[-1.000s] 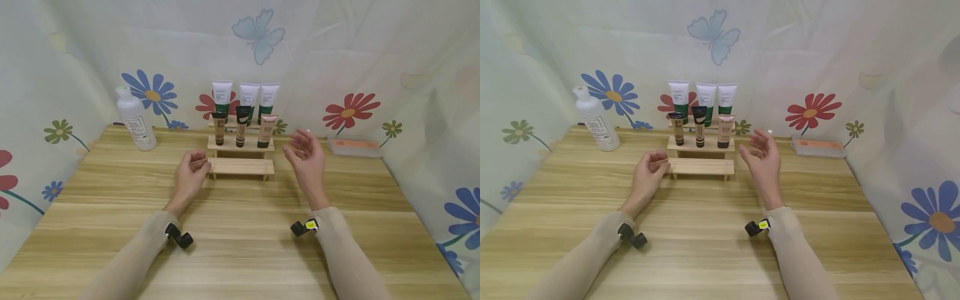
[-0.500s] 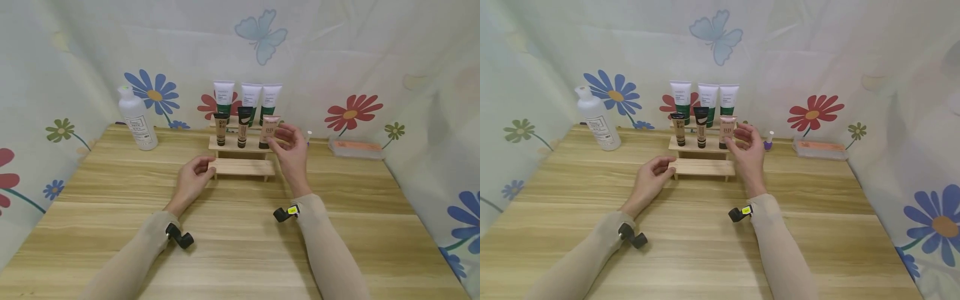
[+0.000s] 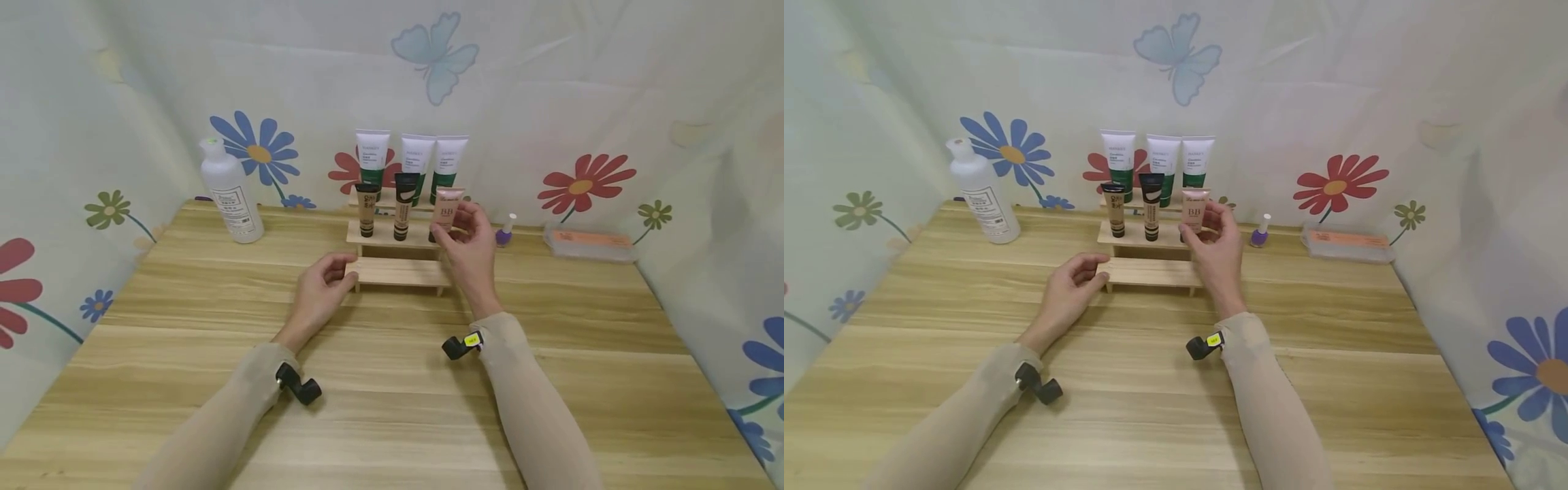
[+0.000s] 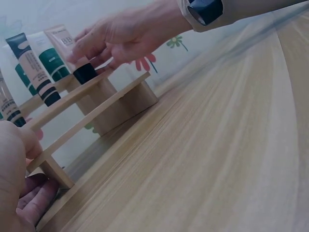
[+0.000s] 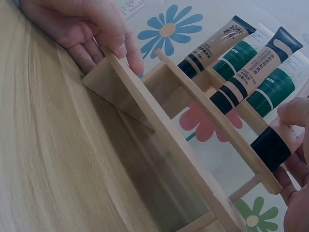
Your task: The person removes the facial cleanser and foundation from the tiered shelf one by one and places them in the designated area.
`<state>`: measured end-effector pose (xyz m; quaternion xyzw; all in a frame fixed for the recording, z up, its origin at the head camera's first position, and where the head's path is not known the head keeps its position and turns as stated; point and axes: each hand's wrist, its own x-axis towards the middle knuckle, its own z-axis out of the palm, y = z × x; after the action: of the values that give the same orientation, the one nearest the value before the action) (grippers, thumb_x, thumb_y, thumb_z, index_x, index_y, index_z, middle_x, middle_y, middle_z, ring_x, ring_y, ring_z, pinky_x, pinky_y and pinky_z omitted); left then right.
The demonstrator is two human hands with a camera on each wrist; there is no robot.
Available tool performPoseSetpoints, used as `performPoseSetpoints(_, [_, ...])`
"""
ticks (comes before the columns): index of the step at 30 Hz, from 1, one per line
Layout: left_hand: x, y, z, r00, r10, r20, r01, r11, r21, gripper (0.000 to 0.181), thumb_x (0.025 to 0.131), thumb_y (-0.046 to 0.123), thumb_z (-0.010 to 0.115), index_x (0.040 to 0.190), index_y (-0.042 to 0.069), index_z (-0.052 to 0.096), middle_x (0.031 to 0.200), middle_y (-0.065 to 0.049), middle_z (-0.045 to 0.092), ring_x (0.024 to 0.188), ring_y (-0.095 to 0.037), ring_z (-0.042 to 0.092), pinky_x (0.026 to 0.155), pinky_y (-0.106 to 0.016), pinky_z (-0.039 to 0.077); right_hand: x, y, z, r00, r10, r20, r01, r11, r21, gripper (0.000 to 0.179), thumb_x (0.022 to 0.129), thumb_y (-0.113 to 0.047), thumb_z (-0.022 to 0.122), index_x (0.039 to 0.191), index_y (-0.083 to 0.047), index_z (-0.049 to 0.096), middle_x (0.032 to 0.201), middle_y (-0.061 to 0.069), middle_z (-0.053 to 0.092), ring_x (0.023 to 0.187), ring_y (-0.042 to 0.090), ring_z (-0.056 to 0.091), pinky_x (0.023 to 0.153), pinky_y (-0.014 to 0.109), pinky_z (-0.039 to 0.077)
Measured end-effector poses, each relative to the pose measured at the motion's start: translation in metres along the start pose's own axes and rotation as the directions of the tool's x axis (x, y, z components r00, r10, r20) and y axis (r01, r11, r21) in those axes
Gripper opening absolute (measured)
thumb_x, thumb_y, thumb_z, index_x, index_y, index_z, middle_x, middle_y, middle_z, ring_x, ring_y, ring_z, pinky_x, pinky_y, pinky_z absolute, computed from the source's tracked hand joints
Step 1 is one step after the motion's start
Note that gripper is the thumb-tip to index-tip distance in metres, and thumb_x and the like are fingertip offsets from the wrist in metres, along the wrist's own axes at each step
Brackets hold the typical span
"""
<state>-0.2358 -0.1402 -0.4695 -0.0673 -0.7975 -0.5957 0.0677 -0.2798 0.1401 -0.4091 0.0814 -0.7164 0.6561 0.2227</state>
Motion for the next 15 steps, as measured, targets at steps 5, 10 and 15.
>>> performPoseSetpoints(5, [-0.0003,-0.0001,0.0006,1.000,0.014,0.002,-0.014,1.000,0.000,0.031,0.107,0.014,0.075,0.138,0.010,0.074,0.134,-0.011,0.073,0.119,-0.026,0.073,0.091,-0.017,0.059,-0.0005,0.0002,0.0006,1.000,0.001,-0.004,-0.001,1.000,-0.016,0.046,0.097,-0.006,0.086,0.139,-0.008,0.065,0.131,0.015,0.071,0.114,0.024,0.071,0.099,0.035,0.060])
performPoseSetpoints(10, [-0.0003,0.0007,0.0002,1.000,0.020,0.002,-0.020,1.000,0.008,0.031,0.107,0.015,0.075,0.138,0.010,0.074,0.134,-0.011,0.073,0.119,-0.026,0.073,0.090,-0.017,0.059,0.0005,-0.0008,-0.0003,1.000,0.004,-0.010,-0.004,1.000,-0.017,0.045,0.098,-0.005,0.085,0.139,-0.007,0.065,0.130,0.014,0.071,0.114,0.024,0.071,0.099,0.034,0.060])
performPoseSetpoints(15, [-0.0010,0.0003,-0.0003,1.000,0.014,-0.002,-0.014,1.000,0.020,0.031,0.107,0.017,0.075,0.138,0.012,0.075,0.132,-0.010,0.074,0.118,-0.025,0.074,0.090,-0.016,0.059,0.0026,-0.0045,-0.0063,0.999,0.001,-0.039,-0.002,1.000,-0.009,0.045,0.099,-0.005,0.084,0.139,-0.003,0.064,0.131,0.015,0.071,0.114,0.023,0.070,0.101,0.036,0.059])
